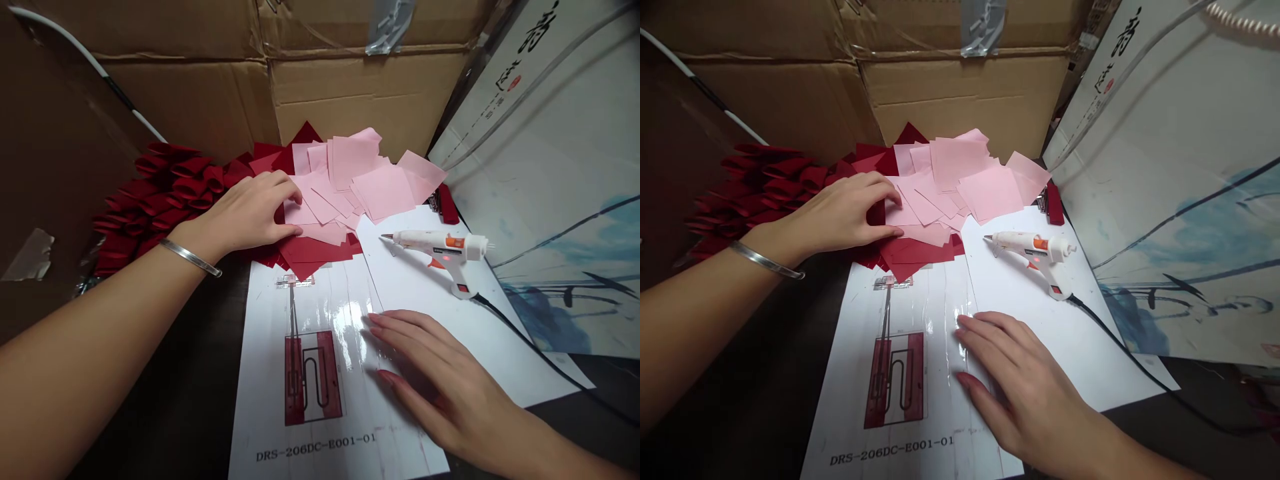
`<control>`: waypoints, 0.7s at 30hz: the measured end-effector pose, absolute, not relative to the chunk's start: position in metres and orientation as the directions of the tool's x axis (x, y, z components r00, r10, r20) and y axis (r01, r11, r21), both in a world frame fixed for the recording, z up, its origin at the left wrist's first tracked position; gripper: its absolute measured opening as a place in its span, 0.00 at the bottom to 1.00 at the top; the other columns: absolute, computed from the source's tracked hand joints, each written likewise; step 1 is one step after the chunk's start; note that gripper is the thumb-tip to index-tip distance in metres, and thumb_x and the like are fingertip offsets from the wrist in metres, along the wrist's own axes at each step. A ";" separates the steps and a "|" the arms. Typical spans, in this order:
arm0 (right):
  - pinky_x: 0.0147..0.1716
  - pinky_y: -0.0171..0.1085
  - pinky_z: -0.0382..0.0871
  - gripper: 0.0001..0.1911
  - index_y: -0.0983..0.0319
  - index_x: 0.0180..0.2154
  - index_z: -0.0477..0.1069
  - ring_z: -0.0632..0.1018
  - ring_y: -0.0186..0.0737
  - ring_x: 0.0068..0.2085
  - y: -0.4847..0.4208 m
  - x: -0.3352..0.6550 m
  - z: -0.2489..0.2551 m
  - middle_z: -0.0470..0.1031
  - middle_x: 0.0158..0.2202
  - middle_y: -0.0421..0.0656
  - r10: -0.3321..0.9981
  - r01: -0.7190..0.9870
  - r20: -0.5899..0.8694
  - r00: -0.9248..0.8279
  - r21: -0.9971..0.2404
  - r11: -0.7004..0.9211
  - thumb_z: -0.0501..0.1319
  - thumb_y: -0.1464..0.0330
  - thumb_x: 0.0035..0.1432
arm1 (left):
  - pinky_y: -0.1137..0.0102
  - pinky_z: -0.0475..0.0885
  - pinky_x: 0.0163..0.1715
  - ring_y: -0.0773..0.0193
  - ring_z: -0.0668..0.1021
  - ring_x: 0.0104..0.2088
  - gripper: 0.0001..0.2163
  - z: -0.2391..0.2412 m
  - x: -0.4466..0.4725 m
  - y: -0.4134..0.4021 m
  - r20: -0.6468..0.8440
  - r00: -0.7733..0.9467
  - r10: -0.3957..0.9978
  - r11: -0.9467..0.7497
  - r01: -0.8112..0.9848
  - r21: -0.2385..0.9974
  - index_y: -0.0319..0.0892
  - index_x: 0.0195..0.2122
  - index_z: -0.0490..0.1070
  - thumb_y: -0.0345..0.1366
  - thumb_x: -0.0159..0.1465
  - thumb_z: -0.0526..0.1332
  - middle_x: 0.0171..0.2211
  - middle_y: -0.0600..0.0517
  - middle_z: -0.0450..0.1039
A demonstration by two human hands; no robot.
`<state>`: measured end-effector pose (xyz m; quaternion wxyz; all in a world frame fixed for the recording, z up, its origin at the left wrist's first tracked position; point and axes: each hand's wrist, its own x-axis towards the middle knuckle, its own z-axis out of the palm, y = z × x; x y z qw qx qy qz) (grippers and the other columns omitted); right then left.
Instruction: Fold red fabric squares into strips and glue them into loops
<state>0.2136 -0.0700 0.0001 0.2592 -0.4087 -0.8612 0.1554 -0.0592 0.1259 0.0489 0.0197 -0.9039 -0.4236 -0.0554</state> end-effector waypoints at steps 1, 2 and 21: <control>0.54 0.48 0.74 0.24 0.64 0.58 0.65 0.71 0.49 0.57 -0.070 0.213 0.000 0.74 0.54 0.51 0.785 0.623 0.319 -0.531 -0.481 0.617 0.61 0.71 0.61 | 0.66 0.66 0.42 0.55 0.73 0.44 0.19 0.050 -0.059 0.125 0.118 0.647 0.754 -0.650 0.760 -0.010 0.41 0.43 0.70 0.51 0.59 0.62 0.45 0.47 0.71; 0.54 0.48 0.74 0.23 0.63 0.58 0.65 0.71 0.49 0.57 -0.070 0.213 0.000 0.74 0.54 0.50 0.786 0.622 0.319 -0.530 -0.484 0.615 0.61 0.71 0.61 | 0.66 0.66 0.40 0.56 0.74 0.42 0.19 0.050 -0.058 0.123 0.109 0.667 0.737 -0.667 0.744 -0.036 0.41 0.41 0.71 0.52 0.59 0.62 0.43 0.47 0.72; 0.55 0.45 0.70 0.22 0.65 0.57 0.65 0.69 0.46 0.56 -0.073 0.215 0.002 0.73 0.54 0.49 0.793 0.588 0.287 -0.537 -0.547 0.596 0.60 0.73 0.61 | 0.63 0.60 0.32 0.57 0.74 0.30 0.09 0.048 -0.042 0.099 0.076 0.781 0.620 -0.712 0.601 -0.363 0.40 0.25 0.71 0.34 0.59 0.55 0.26 0.48 0.74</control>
